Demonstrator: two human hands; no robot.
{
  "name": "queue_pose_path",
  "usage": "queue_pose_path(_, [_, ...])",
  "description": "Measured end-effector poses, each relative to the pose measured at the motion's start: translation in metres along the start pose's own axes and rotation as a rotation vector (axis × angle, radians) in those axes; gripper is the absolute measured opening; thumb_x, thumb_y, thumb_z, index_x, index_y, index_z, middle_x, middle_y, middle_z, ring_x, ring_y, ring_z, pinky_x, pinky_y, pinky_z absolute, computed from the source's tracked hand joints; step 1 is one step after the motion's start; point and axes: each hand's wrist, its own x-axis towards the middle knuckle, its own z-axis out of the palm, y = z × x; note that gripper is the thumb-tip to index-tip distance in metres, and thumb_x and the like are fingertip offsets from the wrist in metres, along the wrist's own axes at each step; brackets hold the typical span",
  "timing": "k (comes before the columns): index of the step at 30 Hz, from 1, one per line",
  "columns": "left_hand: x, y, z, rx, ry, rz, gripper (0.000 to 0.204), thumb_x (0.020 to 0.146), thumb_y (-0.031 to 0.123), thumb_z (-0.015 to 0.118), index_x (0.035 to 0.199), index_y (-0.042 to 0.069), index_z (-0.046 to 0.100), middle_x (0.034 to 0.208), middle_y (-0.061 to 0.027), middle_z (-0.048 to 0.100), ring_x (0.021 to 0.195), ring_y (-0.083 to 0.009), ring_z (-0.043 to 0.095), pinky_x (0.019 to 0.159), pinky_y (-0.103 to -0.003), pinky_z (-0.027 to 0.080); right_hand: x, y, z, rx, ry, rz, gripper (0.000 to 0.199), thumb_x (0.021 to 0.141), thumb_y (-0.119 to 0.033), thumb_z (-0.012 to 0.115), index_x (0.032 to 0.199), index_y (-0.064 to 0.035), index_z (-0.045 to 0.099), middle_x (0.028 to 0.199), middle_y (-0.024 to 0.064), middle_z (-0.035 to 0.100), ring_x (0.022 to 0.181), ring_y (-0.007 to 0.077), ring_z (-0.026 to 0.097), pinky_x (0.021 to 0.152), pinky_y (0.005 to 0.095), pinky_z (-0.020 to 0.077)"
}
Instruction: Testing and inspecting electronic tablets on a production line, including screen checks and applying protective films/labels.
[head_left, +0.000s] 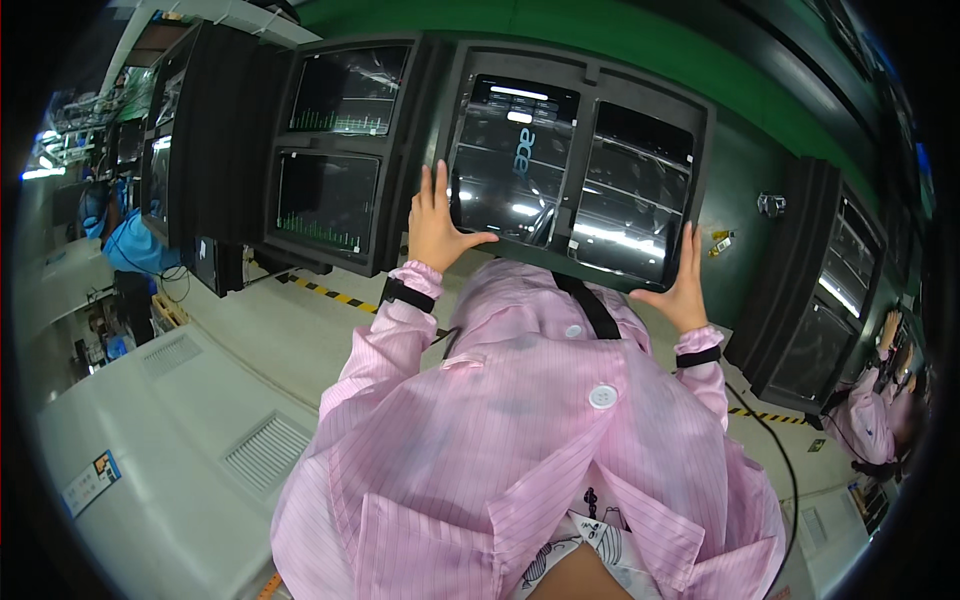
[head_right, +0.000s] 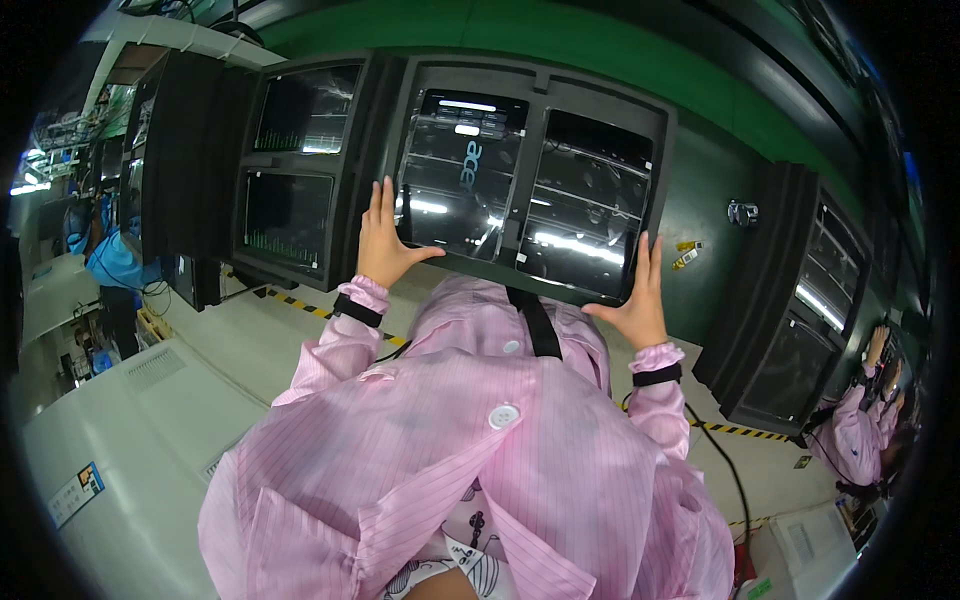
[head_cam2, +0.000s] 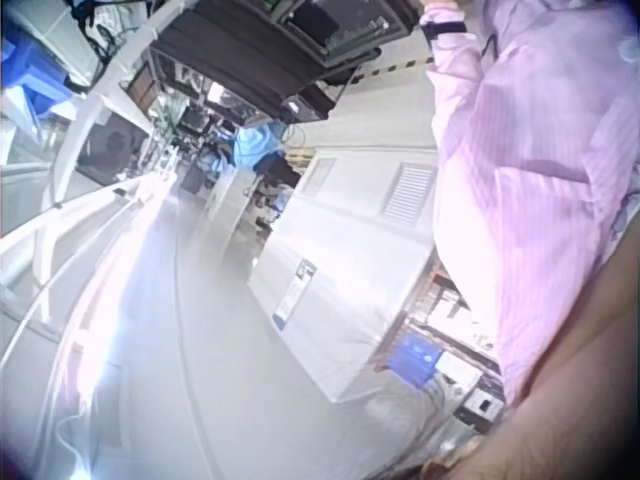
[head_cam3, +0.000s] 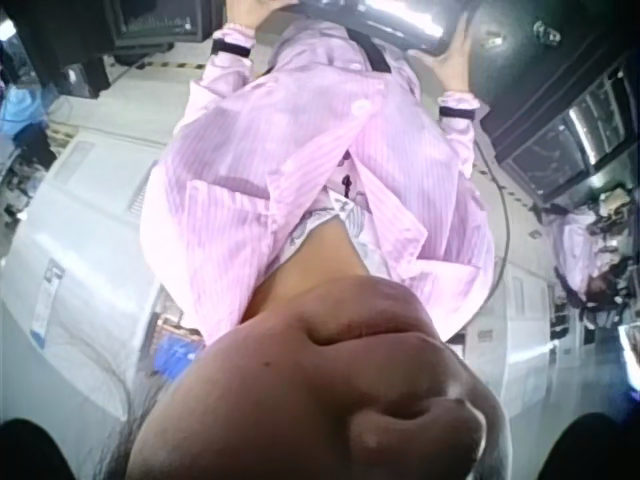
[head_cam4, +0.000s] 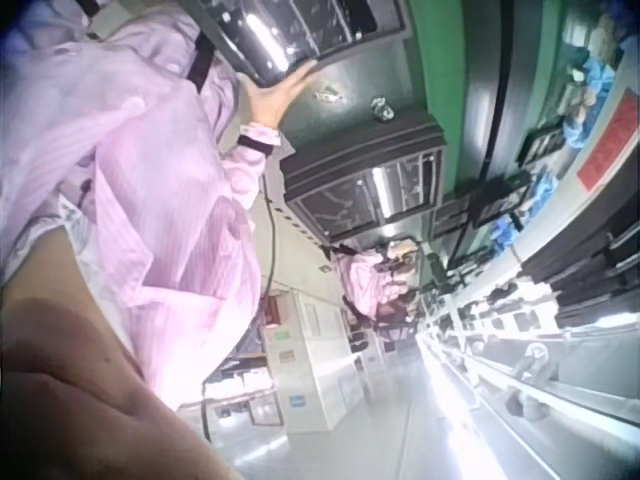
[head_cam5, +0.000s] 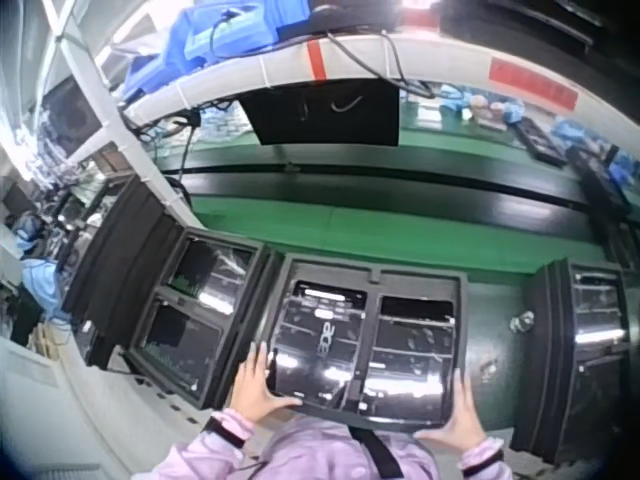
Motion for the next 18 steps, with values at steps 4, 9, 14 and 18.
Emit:
queue_pose_path(4, [0.011, 0.015, 0.004, -0.013, 0.029, -0.129, 0.132, 0.053, 0.057, 0.086, 0.152, 0.008, 0.013, 0.143, -0.0258, 0.035, 0.116, -0.0421, 0.047, 0.094, -0.048, 0.043, -0.003, 0.004, 0.021, -0.082, 0.206, 0.023, 0.123, 0.056, -0.032, 0.090, 0.150, -0.0027, 0.017, 0.148, 0.0260, 0.028, 0.136, 0.0417, 0.032, 0.110, 0.0440, 0.0328])
queue_pose_path(9, [0.027, 0.028, 0.017, 0.074, 0.132, -0.233, 0.123, 0.060, 0.060, 0.081, 0.153, 0.016, 0.014, 0.140, -0.0268, 0.036, 0.117, -0.0441, 0.046, 0.094, -0.055, 0.039, 0.011, -0.005, 0.052, -0.018, 0.559, 0.126, 0.093, 0.068, -0.026, 0.085, 0.142, -0.0008, 0.035, 0.124, 0.0208, 0.047, 0.114, 0.0377, 0.047, 0.099, 0.0430, 0.0367])
queue_pose_path(14, [0.023, 0.033, 0.020, 0.208, 0.220, -0.092, 0.110, 0.066, 0.061, 0.075, 0.151, 0.013, 0.023, 0.145, -0.0259, 0.032, 0.126, -0.0437, 0.037, 0.103, -0.061, 0.027, 0.010, -0.013, 0.041, -0.021, 0.567, 0.223, 0.083, 0.065, -0.036, 0.086, 0.132, -0.0036, 0.049, 0.118, 0.0179, 0.049, 0.112, 0.0368, 0.046, 0.098, 0.0445, 0.0363])
queue_pose_path(18, [0.039, 0.095, 0.032, -0.313, -0.013, 0.390, 0.085, 0.072, 0.040, 0.078, 0.135, -0.003, 0.039, 0.129, -0.0247, 0.047, 0.123, -0.0389, 0.043, 0.105, -0.047, 0.032, 0.031, -0.013, 0.031, -0.291, 0.480, 0.225, 0.055, 0.073, -0.040, 0.079, 0.109, -0.0011, 0.065, 0.118, 0.0167, 0.049, 0.112, 0.0360, 0.043, 0.098, 0.0455, 0.0346])
